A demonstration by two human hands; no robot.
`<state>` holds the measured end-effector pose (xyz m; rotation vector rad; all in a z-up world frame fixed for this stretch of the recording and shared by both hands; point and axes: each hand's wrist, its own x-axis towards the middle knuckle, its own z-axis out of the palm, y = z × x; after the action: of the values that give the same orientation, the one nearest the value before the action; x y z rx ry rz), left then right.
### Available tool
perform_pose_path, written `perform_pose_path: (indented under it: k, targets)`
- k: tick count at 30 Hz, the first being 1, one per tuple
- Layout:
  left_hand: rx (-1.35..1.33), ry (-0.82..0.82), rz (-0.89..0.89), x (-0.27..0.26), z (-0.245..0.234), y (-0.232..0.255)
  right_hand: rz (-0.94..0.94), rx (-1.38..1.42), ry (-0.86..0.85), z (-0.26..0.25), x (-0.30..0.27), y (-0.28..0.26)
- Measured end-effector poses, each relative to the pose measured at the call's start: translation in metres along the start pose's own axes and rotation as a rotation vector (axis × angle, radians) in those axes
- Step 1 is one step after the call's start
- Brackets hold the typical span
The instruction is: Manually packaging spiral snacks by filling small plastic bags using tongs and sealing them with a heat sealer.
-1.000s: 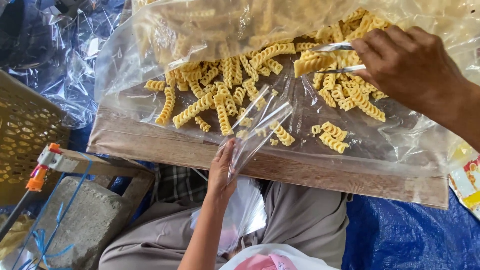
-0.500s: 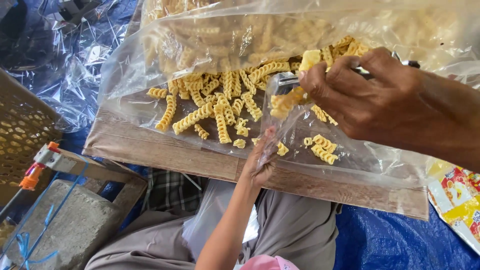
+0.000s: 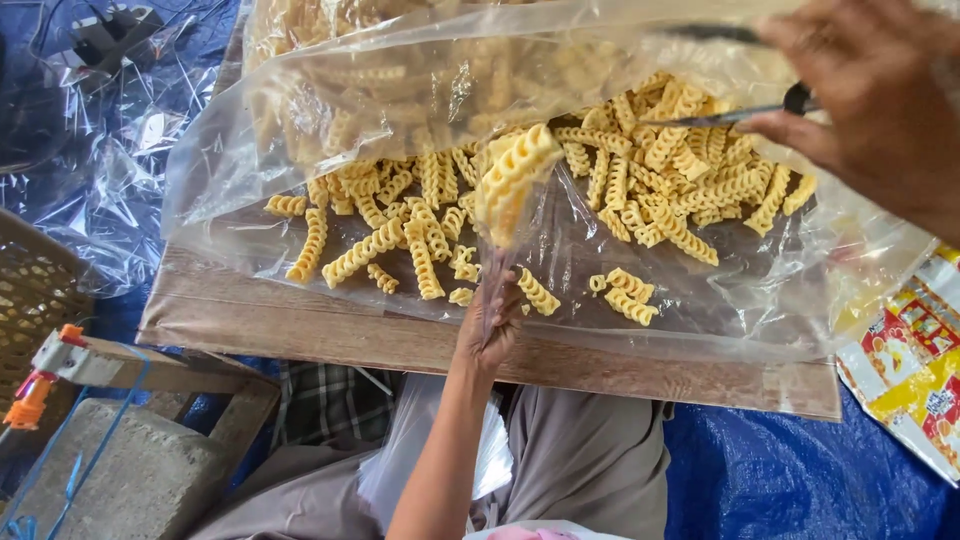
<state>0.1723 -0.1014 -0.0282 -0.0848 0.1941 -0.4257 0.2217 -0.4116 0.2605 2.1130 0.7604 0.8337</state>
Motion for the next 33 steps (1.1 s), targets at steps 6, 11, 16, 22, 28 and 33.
perform_pose_path:
  k: [6, 11, 16, 22, 28, 33]
  targets:
    - [0.005, -0.310, -0.049, -0.016, 0.011, 0.020, -0.215, -0.376, -0.216, 0.134, -0.026, -0.026]
    - [-0.134, -0.390, -0.227, -0.029, 0.027, 0.017, -0.337, -0.406, -0.203, 0.183, -0.021, -0.031]
    - [0.013, -0.096, -0.057, -0.056, -0.028, 0.036, -0.244, -0.318, -0.178, 0.161, -0.024, -0.023]
    - [0.291, 0.088, 0.100, -0.046, 0.011, 0.029, -0.109, -0.484, -0.010, 0.054, -0.018, -0.014]
    - [0.321, 0.023, 0.049, -0.046, 0.004, 0.024, -0.236, -0.404, 0.086, -0.034, 0.020, -0.028]
    - [0.285, -0.024, 0.046, -0.056, -0.004, 0.027, -0.380, -0.150, 0.281, -0.078, 0.032, -0.055]
